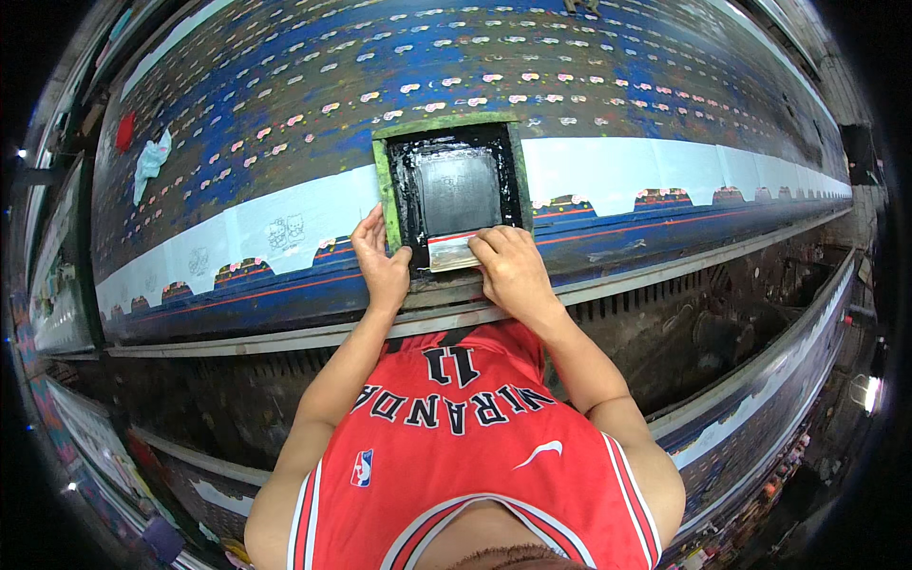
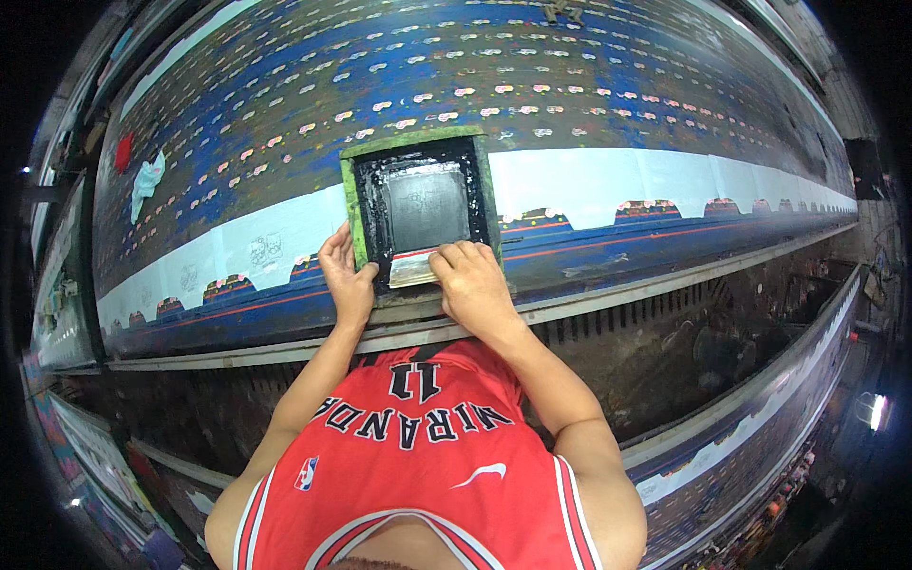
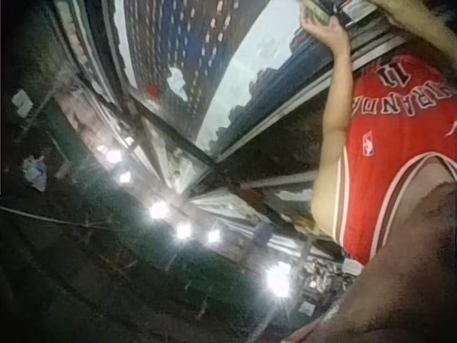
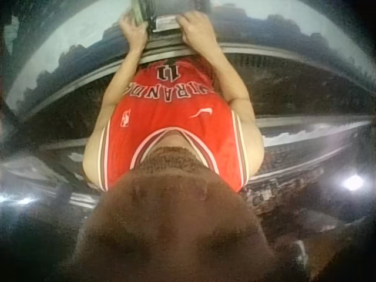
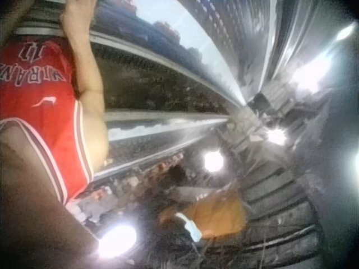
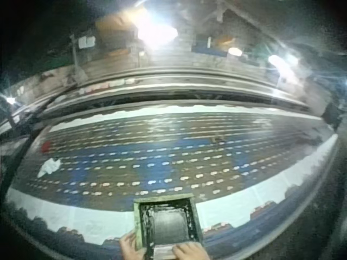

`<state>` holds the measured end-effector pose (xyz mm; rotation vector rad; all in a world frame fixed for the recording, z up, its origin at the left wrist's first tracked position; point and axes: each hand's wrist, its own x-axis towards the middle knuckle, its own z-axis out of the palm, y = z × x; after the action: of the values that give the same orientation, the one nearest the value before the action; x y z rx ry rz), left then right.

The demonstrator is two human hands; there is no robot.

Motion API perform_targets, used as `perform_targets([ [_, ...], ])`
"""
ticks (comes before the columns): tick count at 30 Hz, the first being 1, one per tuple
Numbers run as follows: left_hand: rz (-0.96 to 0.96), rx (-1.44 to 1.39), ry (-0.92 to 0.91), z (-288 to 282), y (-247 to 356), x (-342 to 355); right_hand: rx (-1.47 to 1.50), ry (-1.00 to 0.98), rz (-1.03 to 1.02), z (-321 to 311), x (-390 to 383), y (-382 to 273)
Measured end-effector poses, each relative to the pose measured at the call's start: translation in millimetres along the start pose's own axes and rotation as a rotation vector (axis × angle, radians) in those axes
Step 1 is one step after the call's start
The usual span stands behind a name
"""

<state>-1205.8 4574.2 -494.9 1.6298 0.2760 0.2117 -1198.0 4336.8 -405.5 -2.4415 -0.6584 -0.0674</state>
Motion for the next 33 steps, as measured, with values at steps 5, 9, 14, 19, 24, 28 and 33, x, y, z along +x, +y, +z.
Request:
perform_targets([
  [5, 0.103, -0.078, -0.023, 47, 3, -9, -0.013, 0.043, -0.013, -30, -15, 35],
  [9, 0.108, -0.097, -0.032, 114, 8, -19, -0.031, 0.046, 0.021, -66, -37, 80],
  [14, 0.061, -0.128, -0.026, 203, 9, -38, -0.06, 0.042, 0.052, -108, -66, 147],
  [19, 0.015, -0.126, -0.01, 270, 1, -52, -0.061, -0.02, 0.076, -141, -85, 201],
  [24, -0.055, -0.1, 0.005, 297, 2, -55, 0.0, -0.014, 0.053, -152, -94, 231],
  [28, -0.092, -0.069, 0.005, 301, 9, -53, 0.031, -0.021, 0.018, -160, -96, 236],
  [33, -0.059, -0.01, -0.006, 299, 5, -51, 0.063, -0.036, 0.012, -169, -117, 232],
])
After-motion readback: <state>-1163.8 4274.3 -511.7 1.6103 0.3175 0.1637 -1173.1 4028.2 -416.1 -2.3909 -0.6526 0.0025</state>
